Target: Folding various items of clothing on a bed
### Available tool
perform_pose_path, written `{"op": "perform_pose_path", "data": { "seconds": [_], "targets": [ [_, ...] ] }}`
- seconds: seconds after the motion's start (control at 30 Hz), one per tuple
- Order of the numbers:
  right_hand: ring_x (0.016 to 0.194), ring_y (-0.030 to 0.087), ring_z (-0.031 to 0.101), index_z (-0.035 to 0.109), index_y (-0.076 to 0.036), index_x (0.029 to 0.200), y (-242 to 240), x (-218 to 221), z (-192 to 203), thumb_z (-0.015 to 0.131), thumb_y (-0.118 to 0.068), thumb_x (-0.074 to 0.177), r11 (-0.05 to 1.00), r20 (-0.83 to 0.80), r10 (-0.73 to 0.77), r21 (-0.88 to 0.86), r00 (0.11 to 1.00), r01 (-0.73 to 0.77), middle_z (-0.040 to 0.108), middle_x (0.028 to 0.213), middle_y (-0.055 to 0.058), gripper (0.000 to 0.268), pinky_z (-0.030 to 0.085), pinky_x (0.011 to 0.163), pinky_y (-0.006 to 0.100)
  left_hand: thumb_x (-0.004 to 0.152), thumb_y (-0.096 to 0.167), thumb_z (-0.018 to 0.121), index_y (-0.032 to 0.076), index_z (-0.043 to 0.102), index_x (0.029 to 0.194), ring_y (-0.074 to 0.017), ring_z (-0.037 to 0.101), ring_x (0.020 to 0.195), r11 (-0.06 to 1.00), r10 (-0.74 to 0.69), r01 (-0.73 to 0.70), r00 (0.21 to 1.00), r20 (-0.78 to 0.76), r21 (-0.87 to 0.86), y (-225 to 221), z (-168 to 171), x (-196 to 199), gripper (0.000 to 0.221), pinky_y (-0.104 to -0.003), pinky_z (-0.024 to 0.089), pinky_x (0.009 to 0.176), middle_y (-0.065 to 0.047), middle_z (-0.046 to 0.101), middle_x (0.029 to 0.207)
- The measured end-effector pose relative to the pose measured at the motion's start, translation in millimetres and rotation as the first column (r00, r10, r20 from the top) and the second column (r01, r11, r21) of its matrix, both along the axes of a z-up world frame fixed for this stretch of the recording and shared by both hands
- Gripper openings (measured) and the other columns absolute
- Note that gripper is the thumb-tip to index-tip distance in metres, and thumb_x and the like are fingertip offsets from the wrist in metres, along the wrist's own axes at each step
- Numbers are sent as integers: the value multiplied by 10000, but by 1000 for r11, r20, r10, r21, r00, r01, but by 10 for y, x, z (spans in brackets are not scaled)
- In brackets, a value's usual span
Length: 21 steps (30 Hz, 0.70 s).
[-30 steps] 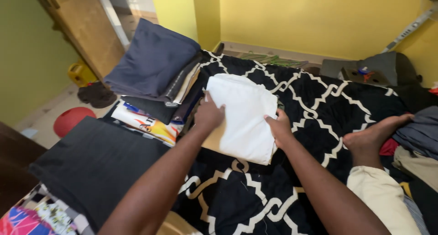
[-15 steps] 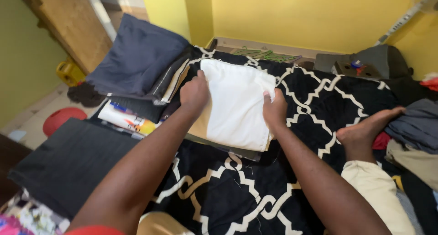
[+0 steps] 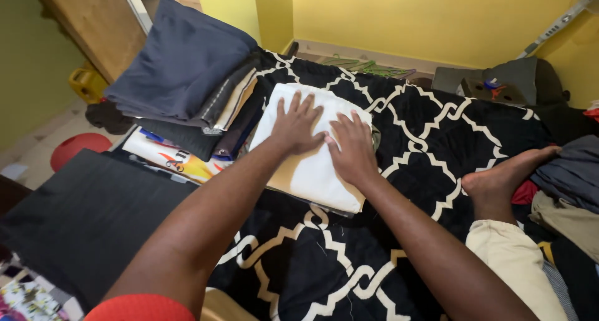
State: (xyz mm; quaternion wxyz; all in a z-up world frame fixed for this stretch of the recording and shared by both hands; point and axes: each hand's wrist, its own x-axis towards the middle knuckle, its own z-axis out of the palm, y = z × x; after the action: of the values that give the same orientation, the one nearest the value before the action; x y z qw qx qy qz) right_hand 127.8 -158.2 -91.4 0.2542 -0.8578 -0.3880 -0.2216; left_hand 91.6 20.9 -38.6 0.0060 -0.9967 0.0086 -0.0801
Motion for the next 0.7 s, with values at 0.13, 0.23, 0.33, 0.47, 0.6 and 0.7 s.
{"op": "perform_pose_path", "data": {
  "seconds": [0.13,0.23,0.33,0.47,0.6,0.7],
  "targets": [
    [1546,406,199,449,-140,1516,107,149,137,427,-466,1066,981,-194,-89,-186,977,52,378,1605,157,556,176,1193,673,967,603,404,335,500,1505,-356,154,1577,999,25,-26,999,-25,-24,254,-219,295,609,-705,116,1196,-16,358,1655],
    [1566,352,166,385,-258,1568,156,334,-153,330,-539,1083,953,-331,-170,-296,928,69,300,1660,57,563,193,1170,718,946,708,403,428,456,1517,-302,203,1567,974,68,-89,992,-107,-208,485,-606,527,638,-684,284,1158,79,366,1636],
    [1563,365,161,390,-235,1567,221,259,-267,362,-485,1089,967,-358,-176,-235,917,94,283,1670,73,541,266,1130,731,944,668,464,377,459,1530,-321,217,1566,958,31,-38,999,-32,-283,535,-746,435,654,-631,343,1160,35,366,1645],
    [1548,389,182,410,-203,1551,268,208,-413,423,-448,1079,974,-274,-175,-187,946,127,312,1649,94,532,297,1102,726,969,617,460,354,460,1540,-307,208,1570,942,30,-34,999,-15,-334,529,-782,341,628,-611,333,1180,45,355,1658],
    [1571,379,131,380,-231,1575,162,288,-378,361,-501,1093,980,-356,-145,-182,923,84,267,1687,68,552,267,1128,728,983,636,371,368,403,1567,-297,166,1581,968,53,-70,996,-76,-241,451,-727,409,643,-608,274,1208,60,293,1684],
    [1528,446,256,460,-146,1545,-4,209,-511,400,-471,1095,994,-330,-106,-42,938,98,401,1627,150,558,318,1109,707,1011,573,440,311,464,1539,-347,240,1559,977,75,-73,997,0,-198,329,-584,282,590,-634,270,1209,-10,361,1657]
  ]
}}
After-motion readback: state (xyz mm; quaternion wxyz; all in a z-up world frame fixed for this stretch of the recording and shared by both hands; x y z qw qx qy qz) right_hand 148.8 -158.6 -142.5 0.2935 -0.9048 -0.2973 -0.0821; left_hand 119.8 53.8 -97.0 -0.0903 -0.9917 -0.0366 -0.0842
